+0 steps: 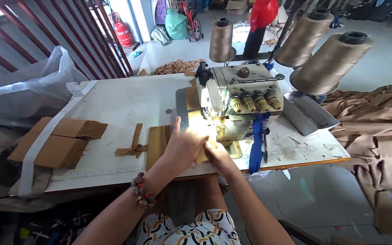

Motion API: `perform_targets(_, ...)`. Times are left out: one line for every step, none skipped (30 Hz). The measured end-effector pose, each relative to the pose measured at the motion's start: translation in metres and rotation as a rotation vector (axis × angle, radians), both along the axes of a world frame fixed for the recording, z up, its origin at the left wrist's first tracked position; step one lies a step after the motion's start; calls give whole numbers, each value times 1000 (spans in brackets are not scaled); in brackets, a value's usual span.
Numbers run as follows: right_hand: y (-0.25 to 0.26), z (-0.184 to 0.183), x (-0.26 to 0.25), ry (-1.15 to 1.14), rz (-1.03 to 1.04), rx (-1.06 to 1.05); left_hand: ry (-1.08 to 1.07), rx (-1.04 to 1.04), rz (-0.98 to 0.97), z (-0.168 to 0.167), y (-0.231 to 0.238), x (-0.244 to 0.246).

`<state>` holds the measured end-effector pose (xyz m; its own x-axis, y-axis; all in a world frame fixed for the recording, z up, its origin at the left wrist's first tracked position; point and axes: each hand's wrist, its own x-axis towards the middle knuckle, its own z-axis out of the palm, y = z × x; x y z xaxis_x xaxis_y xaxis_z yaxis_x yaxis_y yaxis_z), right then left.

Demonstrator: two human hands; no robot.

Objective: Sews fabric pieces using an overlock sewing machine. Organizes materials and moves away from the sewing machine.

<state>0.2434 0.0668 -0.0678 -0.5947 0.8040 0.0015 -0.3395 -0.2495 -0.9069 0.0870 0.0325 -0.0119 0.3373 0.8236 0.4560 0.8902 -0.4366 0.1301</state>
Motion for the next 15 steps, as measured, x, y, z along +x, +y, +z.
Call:
perform_targets(1, 0, 0, 23, 33, 9, -10, -56, 6, 2, 4, -3)
perform_targets(3, 0, 0, 42, 68, 24, -21, -125, 8, 5, 10, -6)
perform_targets(5, -1, -1, 48, 95, 39, -27, -177, 7, 9, 18, -10)
perform_targets(6, -3, -1, 48, 115, 50, -36, -218, 9, 12, 25, -14)
perform_targets(7, -8, -1, 44, 134, 63, -53, -249, 10, 16, 31, -17)
perform_targets(8, -14, -1, 37, 151, 82, -74, -272, 6, 20, 35, -20)
perform_targets(8, -21, -2, 36, 158, 96, -104, -293, 0, 25, 39, -22)
perform_targets(8, -25, -1, 38, 163, 113, -130, -319, 0, 30, 45, -23)
perform_targets(8, -27, -1, 42, 164, 127, -137, -361, 14, 33, 54, -25)
perform_targets(8, -28, 0, 44, 165, 134, -120, -375, 24, 30, 64, -28)
perform_targets(8, -28, 0, 44, 164, 137, -106, -362, 26, 26, 69, -32)
perform_targets(7, -28, 1, 43, 158, 139, -109, -339, 20, 23, 68, -35)
perform_targets(7, -28, 2, 43, 150, 142, -116, -323, 25, 22, 64, -38)
perform_targets(8, -28, 3, 43, 140, 144, -135, -310, 54, 23, 56, -42)
perform_targets(8, -28, 3, 50, 131, 139, -174, -290, 110, 25, 43, -46)
